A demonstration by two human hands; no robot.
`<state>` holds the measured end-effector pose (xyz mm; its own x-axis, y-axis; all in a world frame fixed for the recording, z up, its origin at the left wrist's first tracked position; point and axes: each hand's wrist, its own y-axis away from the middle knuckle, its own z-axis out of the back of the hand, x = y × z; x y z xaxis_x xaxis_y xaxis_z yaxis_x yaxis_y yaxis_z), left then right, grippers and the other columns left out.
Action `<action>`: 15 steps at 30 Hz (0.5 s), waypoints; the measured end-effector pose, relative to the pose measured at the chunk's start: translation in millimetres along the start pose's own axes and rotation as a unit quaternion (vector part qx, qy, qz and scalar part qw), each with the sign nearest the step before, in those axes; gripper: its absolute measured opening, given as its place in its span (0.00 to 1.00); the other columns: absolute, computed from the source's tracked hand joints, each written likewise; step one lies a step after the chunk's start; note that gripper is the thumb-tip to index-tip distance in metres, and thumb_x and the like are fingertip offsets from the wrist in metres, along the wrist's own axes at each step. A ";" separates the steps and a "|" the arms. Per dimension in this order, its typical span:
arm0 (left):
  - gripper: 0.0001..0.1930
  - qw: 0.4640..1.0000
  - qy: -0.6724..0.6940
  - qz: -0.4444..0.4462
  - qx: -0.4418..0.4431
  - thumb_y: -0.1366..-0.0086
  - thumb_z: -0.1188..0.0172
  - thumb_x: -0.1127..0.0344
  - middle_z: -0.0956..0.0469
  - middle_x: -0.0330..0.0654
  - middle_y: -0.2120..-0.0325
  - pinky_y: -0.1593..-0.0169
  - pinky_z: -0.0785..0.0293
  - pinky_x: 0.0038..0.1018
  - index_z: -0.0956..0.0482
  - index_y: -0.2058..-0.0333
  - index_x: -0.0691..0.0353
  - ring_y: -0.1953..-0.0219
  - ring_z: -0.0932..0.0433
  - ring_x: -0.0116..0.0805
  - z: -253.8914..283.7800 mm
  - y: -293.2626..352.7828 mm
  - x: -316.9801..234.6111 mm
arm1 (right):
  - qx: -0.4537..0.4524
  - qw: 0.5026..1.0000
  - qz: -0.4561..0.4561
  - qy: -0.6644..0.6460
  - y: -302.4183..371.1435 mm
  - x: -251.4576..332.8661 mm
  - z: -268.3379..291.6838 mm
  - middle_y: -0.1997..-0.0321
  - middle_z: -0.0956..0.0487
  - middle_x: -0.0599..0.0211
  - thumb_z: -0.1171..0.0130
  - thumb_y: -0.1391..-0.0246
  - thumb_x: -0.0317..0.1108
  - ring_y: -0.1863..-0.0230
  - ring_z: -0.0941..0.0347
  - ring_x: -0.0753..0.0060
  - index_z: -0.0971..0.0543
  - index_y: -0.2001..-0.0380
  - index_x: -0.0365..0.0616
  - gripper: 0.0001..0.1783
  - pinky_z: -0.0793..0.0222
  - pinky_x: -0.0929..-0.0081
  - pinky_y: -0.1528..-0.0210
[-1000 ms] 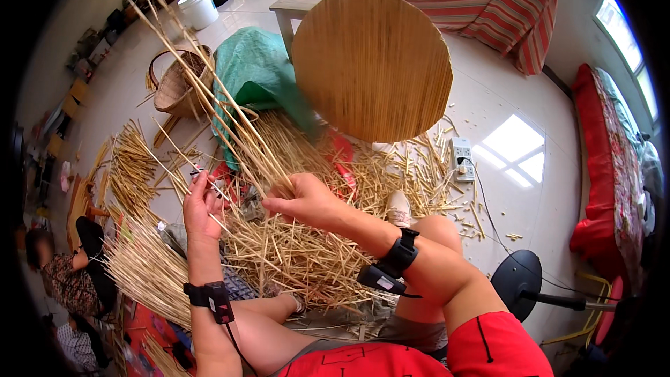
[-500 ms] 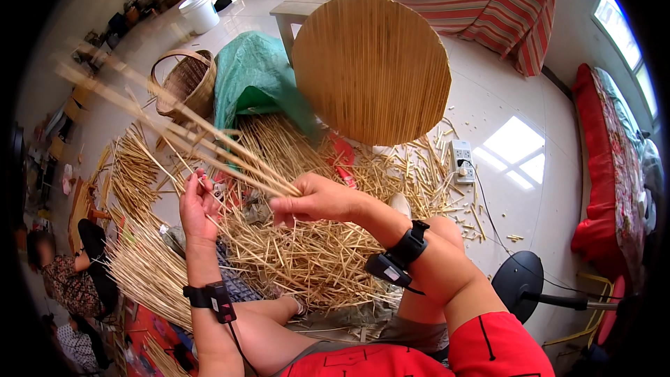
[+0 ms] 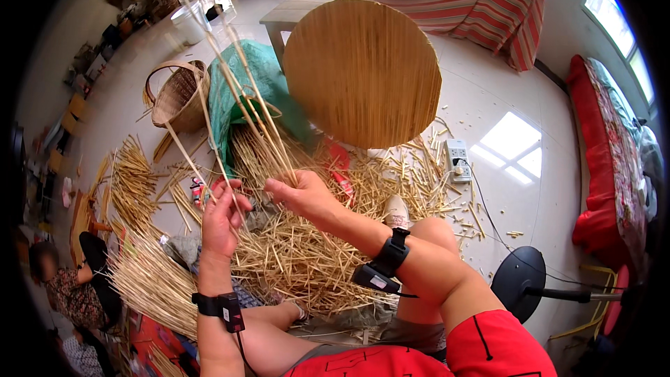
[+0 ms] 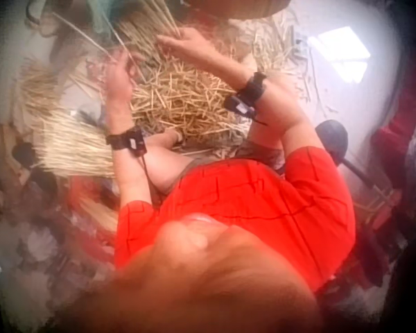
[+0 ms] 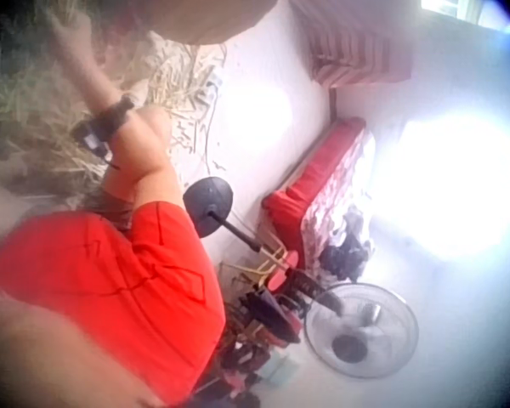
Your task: The person weaves together individual stalks of dried grass by hand, adding them one at a time to form a bundle.
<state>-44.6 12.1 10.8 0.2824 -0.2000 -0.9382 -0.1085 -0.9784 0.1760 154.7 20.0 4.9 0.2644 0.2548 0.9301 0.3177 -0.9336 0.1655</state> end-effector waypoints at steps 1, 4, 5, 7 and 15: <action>0.11 1.000 -0.007 0.021 0.022 0.31 0.56 0.64 0.24 0.40 0.78 0.82 0.47 0.10 0.31 0.55 0.61 0.87 0.43 0.15 -4.5 1.6 1.9 | -0.010 1.000 0.009 0.005 -0.7 0.1 2.7 0.80 0.29 0.78 0.43 0.44 0.43 0.81 0.40 0.89 0.22 0.66 0.38 0.16 0.47 0.87 0.81; 0.10 0.990 -0.029 0.082 0.109 0.32 0.56 0.66 0.21 0.44 0.76 0.82 0.49 0.10 0.29 0.58 0.61 0.87 0.44 0.13 -19.4 12.0 1.2 | -0.042 0.998 0.033 -0.021 -5.3 7.0 4.9 0.82 0.32 0.81 0.42 0.45 0.42 0.84 0.44 0.91 0.23 0.65 0.39 0.15 0.52 0.87 0.84; 0.09 0.984 -0.038 0.103 0.143 0.32 0.55 0.66 0.20 0.45 0.75 0.82 0.50 0.09 0.28 0.59 0.61 0.87 0.45 0.13 -24.6 14.4 3.2 | -0.055 0.997 0.040 -0.035 -8.1 10.3 6.0 0.84 0.34 0.83 0.42 0.45 0.41 0.86 0.46 0.92 0.23 0.65 0.40 0.14 0.55 0.87 0.85; 0.09 0.978 -0.028 0.132 0.157 0.33 0.53 0.68 0.20 0.46 0.72 0.82 0.50 0.09 0.27 0.59 0.63 0.86 0.45 0.12 -31.8 17.7 10.6 | -0.067 0.994 0.059 -0.066 -11.5 16.8 9.2 0.86 0.37 0.83 0.42 0.45 0.41 0.87 0.47 0.91 0.24 0.68 0.40 0.13 0.54 0.86 0.85; 0.06 0.994 -0.047 0.075 0.058 0.36 0.47 0.69 0.21 0.41 0.73 0.79 0.43 0.11 0.25 0.62 0.63 0.82 0.36 0.14 -41.9 14.5 24.2 | -0.017 0.998 0.065 -0.005 -8.6 15.8 13.4 0.86 0.35 0.81 0.42 0.45 0.39 0.86 0.45 0.90 0.24 0.68 0.40 0.12 0.52 0.86 0.84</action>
<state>0.6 -9.1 3.2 0.1645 -0.3320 -0.9288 -0.2534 -0.9243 0.2855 168.4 35.5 13.7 0.3099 0.1335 0.9414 0.2491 -0.9669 0.0552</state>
